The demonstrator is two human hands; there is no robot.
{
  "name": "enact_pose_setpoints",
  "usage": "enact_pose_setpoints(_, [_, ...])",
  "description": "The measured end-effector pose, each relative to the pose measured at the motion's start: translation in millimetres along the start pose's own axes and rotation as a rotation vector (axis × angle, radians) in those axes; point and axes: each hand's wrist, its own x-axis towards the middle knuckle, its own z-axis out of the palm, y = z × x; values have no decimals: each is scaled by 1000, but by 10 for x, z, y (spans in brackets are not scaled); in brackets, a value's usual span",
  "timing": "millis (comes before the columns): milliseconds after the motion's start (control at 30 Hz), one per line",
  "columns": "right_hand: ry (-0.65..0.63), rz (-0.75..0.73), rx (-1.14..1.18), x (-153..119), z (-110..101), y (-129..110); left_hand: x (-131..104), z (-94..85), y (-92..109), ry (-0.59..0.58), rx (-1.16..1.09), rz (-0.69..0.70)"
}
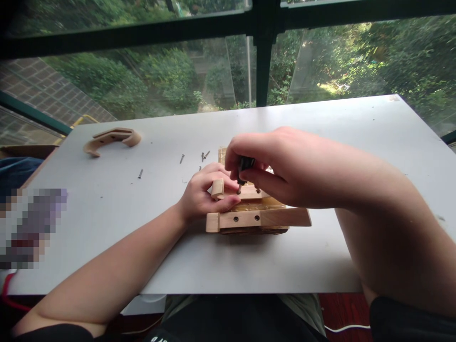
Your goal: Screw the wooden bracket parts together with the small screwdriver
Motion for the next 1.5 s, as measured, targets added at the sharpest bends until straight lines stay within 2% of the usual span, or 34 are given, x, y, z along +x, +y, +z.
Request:
enact_pose_setpoints(200, [18,72,-171,52,15,-26,-10,9,-9,3,-13,6])
enact_pose_setpoints(367, [89,72,-240,93,98,-17,-33,7,15,16,-8,-73])
enact_pose_setpoints(467, [152,26,-242,122,143,19,-35,1,29,8,-5,-89])
enact_pose_setpoints(533, [173,-58,-185,137,164,37,-35,1,29,9,-2,-86])
enact_pose_setpoints(667, [91,-144,-46,128,152,22,-44,15,11,10,10,-79])
enact_pose_setpoints(800, [-54,-97,34,74,91,-39,-55,25,-9,24,-7,-66])
enact_pose_setpoints(933, [-94,-25,40,36,72,-55,-62,16,-13,13,14,-70])
enact_pose_setpoints(1067, [-55,14,-19,49,77,-19,-65,20,-5,20,32,-99])
enact_pose_setpoints(1267, [50,24,-105,93,105,-11,-58,18,0,27,26,-70])
enact_pose_setpoints(1500, [127,6,-92,144,223,25,-60,1,-15,3,11,-96])
